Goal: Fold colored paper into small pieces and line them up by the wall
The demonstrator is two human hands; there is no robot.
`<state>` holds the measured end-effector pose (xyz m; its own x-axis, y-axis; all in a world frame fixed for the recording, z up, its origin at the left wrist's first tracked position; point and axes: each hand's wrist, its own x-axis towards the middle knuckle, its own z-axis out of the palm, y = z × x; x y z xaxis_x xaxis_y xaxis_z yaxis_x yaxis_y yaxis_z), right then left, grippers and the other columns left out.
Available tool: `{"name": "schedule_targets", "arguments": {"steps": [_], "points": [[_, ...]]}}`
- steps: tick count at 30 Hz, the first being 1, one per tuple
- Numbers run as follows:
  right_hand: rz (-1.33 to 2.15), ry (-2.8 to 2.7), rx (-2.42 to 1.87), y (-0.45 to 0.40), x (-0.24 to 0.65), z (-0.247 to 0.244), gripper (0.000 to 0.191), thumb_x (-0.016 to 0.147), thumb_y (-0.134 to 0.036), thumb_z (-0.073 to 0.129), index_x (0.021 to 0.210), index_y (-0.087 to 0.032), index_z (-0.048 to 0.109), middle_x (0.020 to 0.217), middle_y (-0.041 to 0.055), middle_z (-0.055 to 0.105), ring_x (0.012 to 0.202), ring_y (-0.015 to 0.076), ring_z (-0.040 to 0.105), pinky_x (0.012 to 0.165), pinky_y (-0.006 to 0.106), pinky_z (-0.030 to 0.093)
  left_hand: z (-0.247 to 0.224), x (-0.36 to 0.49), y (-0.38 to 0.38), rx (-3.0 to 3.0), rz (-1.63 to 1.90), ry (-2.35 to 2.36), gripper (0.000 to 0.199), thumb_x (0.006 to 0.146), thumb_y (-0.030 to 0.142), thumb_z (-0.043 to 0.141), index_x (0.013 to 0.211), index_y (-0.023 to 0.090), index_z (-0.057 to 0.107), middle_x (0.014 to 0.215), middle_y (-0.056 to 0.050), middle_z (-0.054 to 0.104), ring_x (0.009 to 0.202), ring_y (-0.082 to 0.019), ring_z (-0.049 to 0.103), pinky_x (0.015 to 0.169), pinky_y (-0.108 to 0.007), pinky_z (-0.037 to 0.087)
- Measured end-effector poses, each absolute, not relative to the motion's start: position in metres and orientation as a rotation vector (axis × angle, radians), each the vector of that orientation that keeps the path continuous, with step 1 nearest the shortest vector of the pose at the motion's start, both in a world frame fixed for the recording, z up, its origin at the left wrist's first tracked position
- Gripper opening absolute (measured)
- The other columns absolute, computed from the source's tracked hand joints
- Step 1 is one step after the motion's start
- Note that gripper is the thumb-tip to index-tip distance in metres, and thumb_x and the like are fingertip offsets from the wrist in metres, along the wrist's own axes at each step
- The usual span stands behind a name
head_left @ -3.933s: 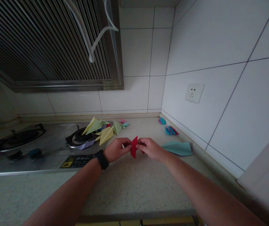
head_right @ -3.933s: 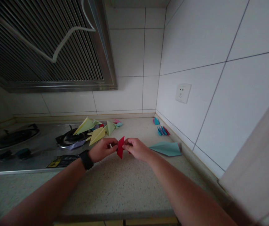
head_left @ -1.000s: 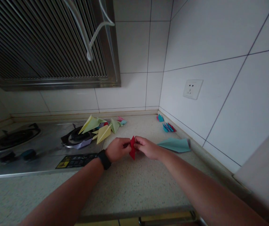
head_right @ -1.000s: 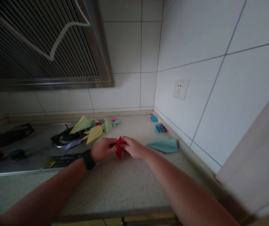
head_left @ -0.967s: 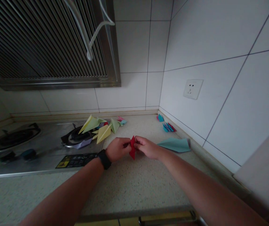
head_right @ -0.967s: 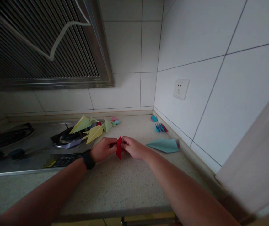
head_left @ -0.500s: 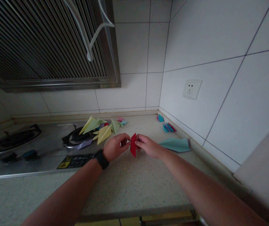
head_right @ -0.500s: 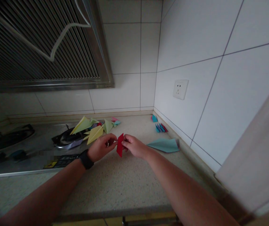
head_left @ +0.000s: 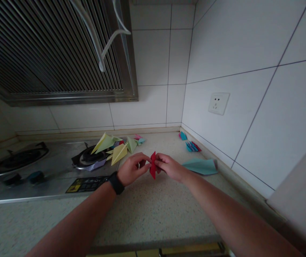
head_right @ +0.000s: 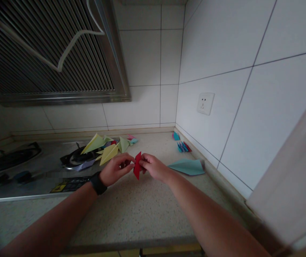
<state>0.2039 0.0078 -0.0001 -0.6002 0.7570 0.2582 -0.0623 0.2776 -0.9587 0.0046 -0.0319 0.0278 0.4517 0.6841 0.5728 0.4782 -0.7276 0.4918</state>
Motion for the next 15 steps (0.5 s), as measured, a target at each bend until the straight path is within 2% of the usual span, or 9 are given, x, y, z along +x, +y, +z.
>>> {"name": "schedule_targets", "arguments": {"steps": [15], "points": [[1.445,-1.856,-0.637,0.0055,0.2032,-0.0003,0.029,0.083,-0.044,0.061,0.085,-0.016,0.054,0.074,0.0000,0.054,0.064,0.0113,0.049,0.061,0.027,0.039,0.0222,0.0028,-0.0266,2.449,1.050,0.886,0.015,0.088,0.027,0.057,0.094,0.016,0.065,0.075,-0.001,0.053,0.064,-0.009,0.047,0.056,-0.020,0.037]]}}
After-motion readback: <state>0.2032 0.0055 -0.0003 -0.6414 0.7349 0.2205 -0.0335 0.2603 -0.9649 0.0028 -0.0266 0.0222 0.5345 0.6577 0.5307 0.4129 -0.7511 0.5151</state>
